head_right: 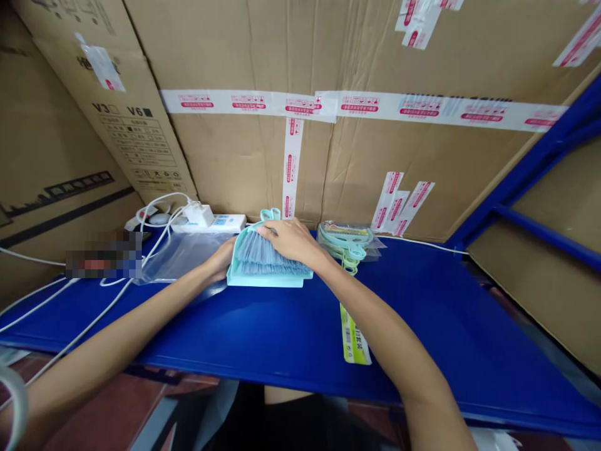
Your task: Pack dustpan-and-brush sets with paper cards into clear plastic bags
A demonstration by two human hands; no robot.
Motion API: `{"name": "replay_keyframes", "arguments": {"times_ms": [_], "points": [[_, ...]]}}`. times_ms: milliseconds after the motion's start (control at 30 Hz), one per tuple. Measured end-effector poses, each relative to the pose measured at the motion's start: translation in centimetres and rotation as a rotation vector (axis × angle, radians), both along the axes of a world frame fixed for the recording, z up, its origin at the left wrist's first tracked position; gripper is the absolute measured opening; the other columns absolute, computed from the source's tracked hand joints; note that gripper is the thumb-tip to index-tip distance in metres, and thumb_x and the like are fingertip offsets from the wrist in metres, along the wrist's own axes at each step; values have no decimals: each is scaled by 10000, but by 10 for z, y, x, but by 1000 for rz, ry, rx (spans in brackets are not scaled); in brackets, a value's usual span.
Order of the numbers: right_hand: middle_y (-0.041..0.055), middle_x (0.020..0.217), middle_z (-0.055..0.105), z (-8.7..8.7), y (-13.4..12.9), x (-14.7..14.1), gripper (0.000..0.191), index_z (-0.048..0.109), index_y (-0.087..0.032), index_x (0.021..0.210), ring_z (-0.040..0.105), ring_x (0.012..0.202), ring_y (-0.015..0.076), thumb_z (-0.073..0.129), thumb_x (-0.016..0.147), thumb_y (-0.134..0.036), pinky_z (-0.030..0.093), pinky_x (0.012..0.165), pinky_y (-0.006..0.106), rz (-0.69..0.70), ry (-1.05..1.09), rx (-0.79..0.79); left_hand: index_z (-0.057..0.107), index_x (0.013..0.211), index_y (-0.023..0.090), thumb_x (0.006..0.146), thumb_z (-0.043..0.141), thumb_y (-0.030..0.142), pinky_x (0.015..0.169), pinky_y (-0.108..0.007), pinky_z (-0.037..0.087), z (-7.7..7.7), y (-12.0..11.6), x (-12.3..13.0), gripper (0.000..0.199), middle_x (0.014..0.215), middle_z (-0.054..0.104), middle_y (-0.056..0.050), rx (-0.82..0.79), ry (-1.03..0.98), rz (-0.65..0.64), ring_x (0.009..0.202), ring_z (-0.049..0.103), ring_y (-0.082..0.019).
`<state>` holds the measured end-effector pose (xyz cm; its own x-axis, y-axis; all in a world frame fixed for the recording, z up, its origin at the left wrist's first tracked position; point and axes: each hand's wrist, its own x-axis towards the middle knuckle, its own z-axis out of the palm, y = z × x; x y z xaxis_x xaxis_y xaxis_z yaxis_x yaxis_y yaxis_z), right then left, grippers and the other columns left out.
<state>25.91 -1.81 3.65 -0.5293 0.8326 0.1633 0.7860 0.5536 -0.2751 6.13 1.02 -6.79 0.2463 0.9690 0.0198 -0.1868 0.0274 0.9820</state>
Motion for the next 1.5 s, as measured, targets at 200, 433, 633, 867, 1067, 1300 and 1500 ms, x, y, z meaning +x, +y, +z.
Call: {"name": "replay_keyframes", "arguments": {"times_ms": [200, 433, 633, 867, 1067, 1300, 1500], "points": [[122, 1121, 768, -18, -2, -9, 413, 796, -246, 1071, 591, 1151, 322, 483, 1109, -513, 376, 910, 387, -69, -178, 130, 775, 1174, 169, 869, 811, 621, 787, -352, 625, 0, -1, -2, 546, 1044, 824, -121, -79, -53, -47, 889, 786, -271], [132, 1162, 763, -22, -1, -10, 430, 788, -266, 1130, 579, 1177, 340, 446, 1110, -526, 387, 923, 407, -103, -171, 97, 773, 1237, 189, 759, 920, 521, 745, -285, 576, 1, 3, -6, 600, 1089, 809, -100, 12, 6, -81, 909, 762, -233], [72, 1216, 780, -3, 3, 2, 379, 783, -279, 1172, 652, 1159, 271, 453, 1117, -457, 459, 1011, 391, 16, 43, -173, 791, 1145, 153, 746, 875, 580, 863, -357, 565, -8, 8, -3, 590, 1011, 806, -104, 192, 167, -73, 970, 736, -289], [76, 1030, 777, 28, 8, 39, 567, 752, -221, 1087, 681, 866, 199, 511, 1015, -729, 548, 787, 318, 3, 732, -399, 755, 723, 227, 849, 729, 466, 734, -339, 468, -17, 13, -12, 272, 673, 702, -55, 392, 609, 187, 740, 656, -262], [101, 881, 734, 43, 18, 71, 766, 733, -199, 982, 662, 788, 224, 461, 907, -911, 543, 732, 366, -151, 894, -319, 782, 743, 244, 921, 659, 339, 909, -453, 509, -6, 7, -21, 236, 741, 717, -129, 641, 948, 311, 960, 726, -370], [72, 753, 691, 49, 19, 87, 637, 742, -194, 820, 636, 718, 203, 668, 842, -827, 522, 711, 374, -149, 971, -279, 676, 1423, 224, 1012, 487, 171, 1227, -565, 384, -1, 21, -33, 456, 1550, 600, -152, 1071, 1098, -235, 1495, 479, -327], [-3, 668, 617, 48, 16, 91, 414, 701, -214, 674, 551, 659, 147, 896, 745, -572, 451, 632, 327, -69, 816, -208, 701, 1277, 205, 937, 746, 351, 1112, -501, 473, 6, 12, -36, 373, 1372, 643, -167, 1003, 1092, -288, 1295, 600, -348]]}}
